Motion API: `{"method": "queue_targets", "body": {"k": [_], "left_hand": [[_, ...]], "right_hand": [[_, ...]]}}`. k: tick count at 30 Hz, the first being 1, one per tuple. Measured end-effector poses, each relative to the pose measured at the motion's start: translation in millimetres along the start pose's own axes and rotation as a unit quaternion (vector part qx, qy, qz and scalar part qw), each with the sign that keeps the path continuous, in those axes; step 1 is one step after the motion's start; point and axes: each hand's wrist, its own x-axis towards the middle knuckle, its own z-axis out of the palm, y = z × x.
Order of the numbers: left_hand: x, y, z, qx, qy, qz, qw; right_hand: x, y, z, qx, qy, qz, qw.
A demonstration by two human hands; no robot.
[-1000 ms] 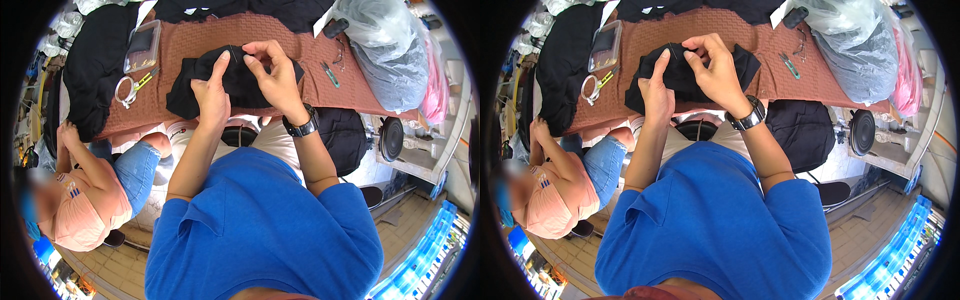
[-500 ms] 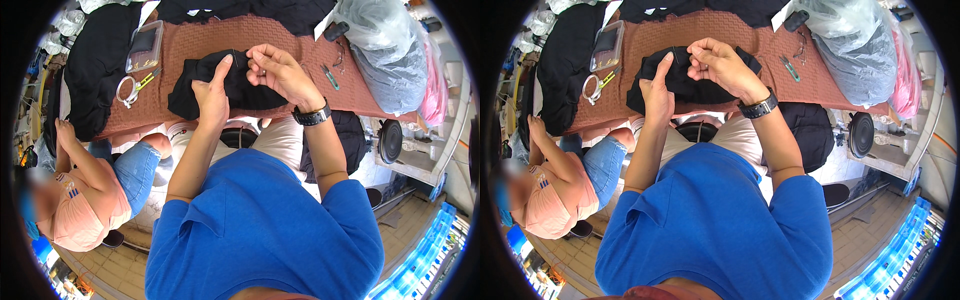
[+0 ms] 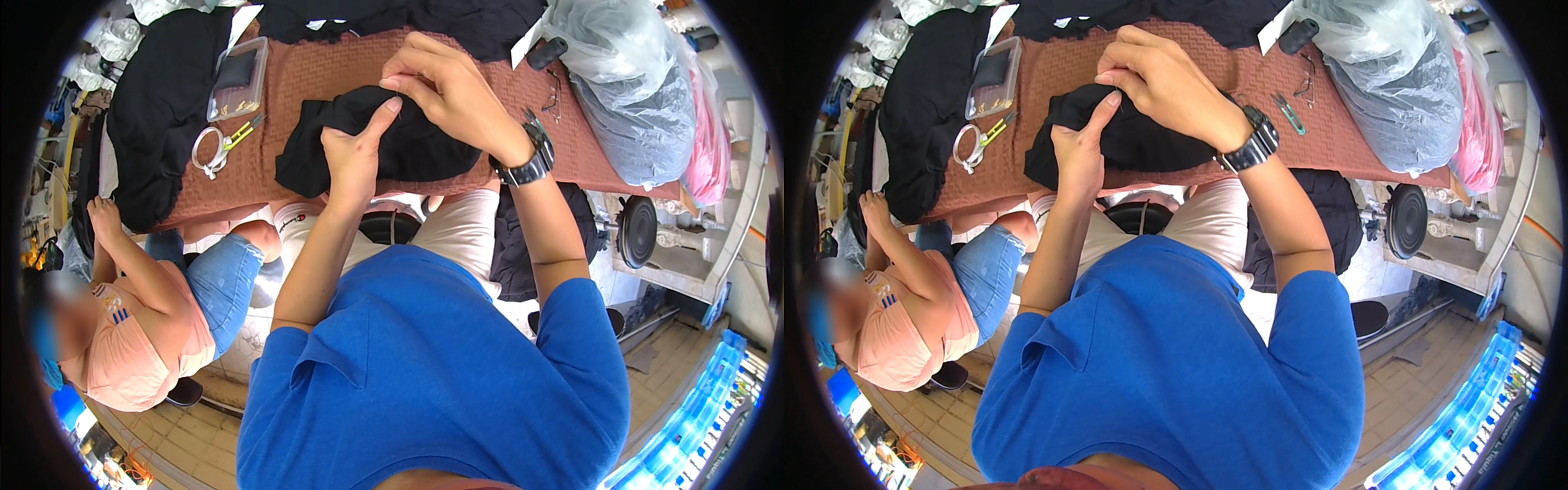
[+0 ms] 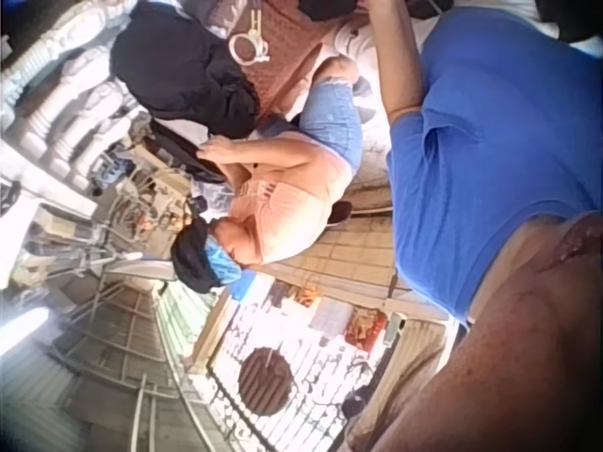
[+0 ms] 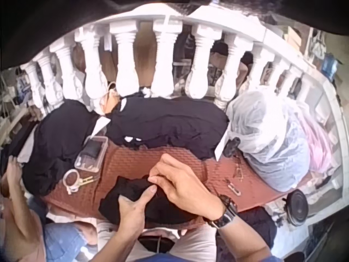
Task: The person applies white stickers to black t-shirts by hand on a workbench. They pick up a sticker, place it on a garment, and then press it down to secure it.
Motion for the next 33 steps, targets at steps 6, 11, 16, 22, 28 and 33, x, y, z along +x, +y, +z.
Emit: {"method": "queue_targets", "body": {"k": [6,11,16,22,28,33], "left_hand": [[0.4,1.6,-9.8,0.051,-0.01,0.002,0.999],[5.4,3.9,-13.0,0.062,-0.002,0.0,0.998],[3.1,8.0,-3.4,0.086,-0.026,0.016,0.996],[8.1,5.7,-13.7,0.009,0.034,-0.042,0.998],[11.8,1.6,-12.3,-0.083,0.068,-0.093,0.99],[10.5,8.9,-2.7,-0.073,0.018,-0.047,0.996]], "right_hand": [[1.4,20.4,-0.4,-0.005,-0.015,0.034,0.999],[4.5,2.9,-5.4,0.015,-0.027,0.028,0.999],[8.9,15.9,2.5,-0.023,-0.036,0.01,0.999],[-9.6,-3.9,-0.3,0.001,-0.005,0.128,0.992],[-36.1,-25.7,25.1,-0.001,0.046,0.152,0.987],[-44.1,-28.2,34.9,-0.033,0.055,0.152,0.986]]}}
